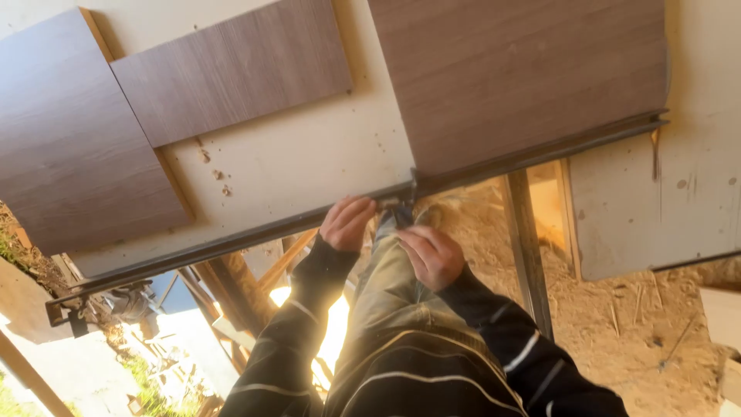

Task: The person places rectangular wooden boards onto a table saw and pushes them through the blade to cut them. They handle the boards by hand, positioning them against the saw's fence and guiding them through the cut before removing the finished pieces.

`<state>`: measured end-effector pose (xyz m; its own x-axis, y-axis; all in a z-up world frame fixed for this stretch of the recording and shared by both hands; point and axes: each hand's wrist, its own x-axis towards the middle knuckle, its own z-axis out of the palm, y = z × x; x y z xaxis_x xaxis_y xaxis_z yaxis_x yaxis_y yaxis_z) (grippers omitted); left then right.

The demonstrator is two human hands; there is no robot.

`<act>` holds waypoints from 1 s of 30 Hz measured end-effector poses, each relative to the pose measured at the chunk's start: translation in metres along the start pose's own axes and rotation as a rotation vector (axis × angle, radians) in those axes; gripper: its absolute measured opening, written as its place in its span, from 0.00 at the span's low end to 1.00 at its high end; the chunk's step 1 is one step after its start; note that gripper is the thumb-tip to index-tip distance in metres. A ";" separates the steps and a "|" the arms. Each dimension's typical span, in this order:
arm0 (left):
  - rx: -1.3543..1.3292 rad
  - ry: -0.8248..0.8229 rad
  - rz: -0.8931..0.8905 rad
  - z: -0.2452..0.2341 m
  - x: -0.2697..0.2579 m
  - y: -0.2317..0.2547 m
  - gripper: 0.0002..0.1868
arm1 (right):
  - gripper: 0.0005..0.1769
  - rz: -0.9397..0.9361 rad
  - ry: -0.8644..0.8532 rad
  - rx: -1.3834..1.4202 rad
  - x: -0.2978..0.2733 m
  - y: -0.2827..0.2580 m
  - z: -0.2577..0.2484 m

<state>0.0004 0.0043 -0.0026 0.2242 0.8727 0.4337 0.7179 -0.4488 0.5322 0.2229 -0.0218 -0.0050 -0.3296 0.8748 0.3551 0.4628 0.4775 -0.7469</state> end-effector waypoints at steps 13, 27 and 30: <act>0.044 -0.037 0.027 0.005 -0.005 -0.011 0.13 | 0.12 0.335 0.092 0.088 -0.029 0.028 0.027; 0.007 -0.074 -0.142 0.000 -0.020 -0.018 0.16 | 0.14 0.481 -0.092 0.154 -0.040 0.019 0.047; -0.004 -0.079 -0.157 0.000 -0.019 -0.016 0.15 | 0.12 0.448 -0.056 0.065 -0.055 0.023 0.063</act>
<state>-0.0154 -0.0054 -0.0193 0.1612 0.9445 0.2864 0.7453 -0.3067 0.5920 0.2001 -0.0644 -0.0769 -0.1536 0.9873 -0.0412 0.5183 0.0450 -0.8540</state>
